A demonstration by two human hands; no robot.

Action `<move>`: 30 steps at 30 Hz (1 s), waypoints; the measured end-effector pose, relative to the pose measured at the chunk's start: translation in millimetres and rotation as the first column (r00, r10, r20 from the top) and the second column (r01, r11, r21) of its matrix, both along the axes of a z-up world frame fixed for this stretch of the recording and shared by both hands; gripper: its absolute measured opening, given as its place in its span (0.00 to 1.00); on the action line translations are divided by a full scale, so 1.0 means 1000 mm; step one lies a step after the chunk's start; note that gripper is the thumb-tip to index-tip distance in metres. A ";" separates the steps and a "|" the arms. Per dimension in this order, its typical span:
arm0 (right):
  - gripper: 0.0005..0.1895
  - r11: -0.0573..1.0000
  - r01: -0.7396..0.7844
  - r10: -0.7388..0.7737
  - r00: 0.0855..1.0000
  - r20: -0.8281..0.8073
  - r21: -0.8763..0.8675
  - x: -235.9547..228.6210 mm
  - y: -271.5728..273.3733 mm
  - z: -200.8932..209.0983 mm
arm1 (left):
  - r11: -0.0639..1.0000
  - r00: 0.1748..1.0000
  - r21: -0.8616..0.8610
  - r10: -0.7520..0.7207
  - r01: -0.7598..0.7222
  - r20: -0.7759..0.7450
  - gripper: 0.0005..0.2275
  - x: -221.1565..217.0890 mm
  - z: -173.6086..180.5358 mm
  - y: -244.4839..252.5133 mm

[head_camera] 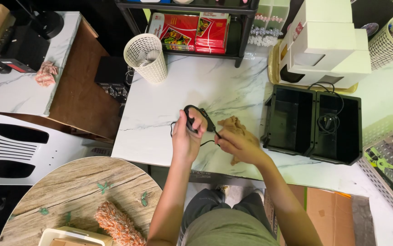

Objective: The person cleans a hot glue gun and its power cord with a cloth, then places them in a basket. They then clean a separate black power cord with the cloth and place it in a black plastic case. Finally, they clean a yellow tool with the cloth and place it in the basket.

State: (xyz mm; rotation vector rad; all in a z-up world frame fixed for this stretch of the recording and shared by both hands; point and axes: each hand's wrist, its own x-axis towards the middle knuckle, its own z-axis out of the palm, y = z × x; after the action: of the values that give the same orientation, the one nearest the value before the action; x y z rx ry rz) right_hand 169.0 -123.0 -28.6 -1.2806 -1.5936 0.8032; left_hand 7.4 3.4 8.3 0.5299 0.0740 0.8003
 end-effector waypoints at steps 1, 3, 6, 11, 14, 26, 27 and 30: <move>0.09 1.000 0.003 -0.003 1.000 -0.002 -0.003 -0.004 -0.001 0.005 | 1.000 1.000 -0.003 -0.003 0.003 -0.002 0.16 0.001 0.001 0.000; 0.09 0.931 0.061 -0.015 0.992 0.128 -0.360 -0.010 -0.003 0.016 | 0.968 0.979 0.163 0.199 -0.191 -0.038 0.16 0.003 0.004 0.000; 0.09 0.926 0.115 -0.074 0.989 0.126 -0.361 -0.021 -0.009 0.032 | 0.918 0.938 0.288 0.321 -0.273 -0.133 0.15 -0.001 0.010 0.003; 0.10 0.973 0.232 -0.196 0.840 0.507 -0.008 -0.033 -0.025 0.059 | 0.784 0.899 0.574 0.401 -0.237 -0.176 0.13 -0.008 0.003 0.003; 0.11 0.966 0.234 -0.252 0.757 0.602 0.110 -0.039 -0.029 0.100 | 0.637 0.845 0.756 0.480 -0.151 -0.236 0.12 -0.014 0.012 -0.002; 0.15 0.948 0.201 -0.278 0.900 0.337 0.246 0.007 0.003 0.127 | 0.381 0.704 0.772 0.331 0.509 -0.628 0.11 -0.017 0.022 -0.021; 0.14 0.970 0.180 -0.216 0.948 0.234 0.165 0.014 0.006 0.124 | 0.453 0.790 0.781 0.228 0.431 -0.568 0.10 -0.017 0.010 -0.020; 0.11 0.979 0.016 -0.044 0.990 0.134 0.203 0.033 0.019 0.083 | 0.631 0.813 0.627 -0.010 0.456 -0.582 0.14 -0.020 0.006 -0.021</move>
State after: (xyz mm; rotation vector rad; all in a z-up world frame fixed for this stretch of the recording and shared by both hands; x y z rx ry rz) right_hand 202.0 -103.8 54.0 -1.2317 -1.7138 0.5282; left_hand -12.3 -17.2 14.8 1.5380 0.1832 0.3469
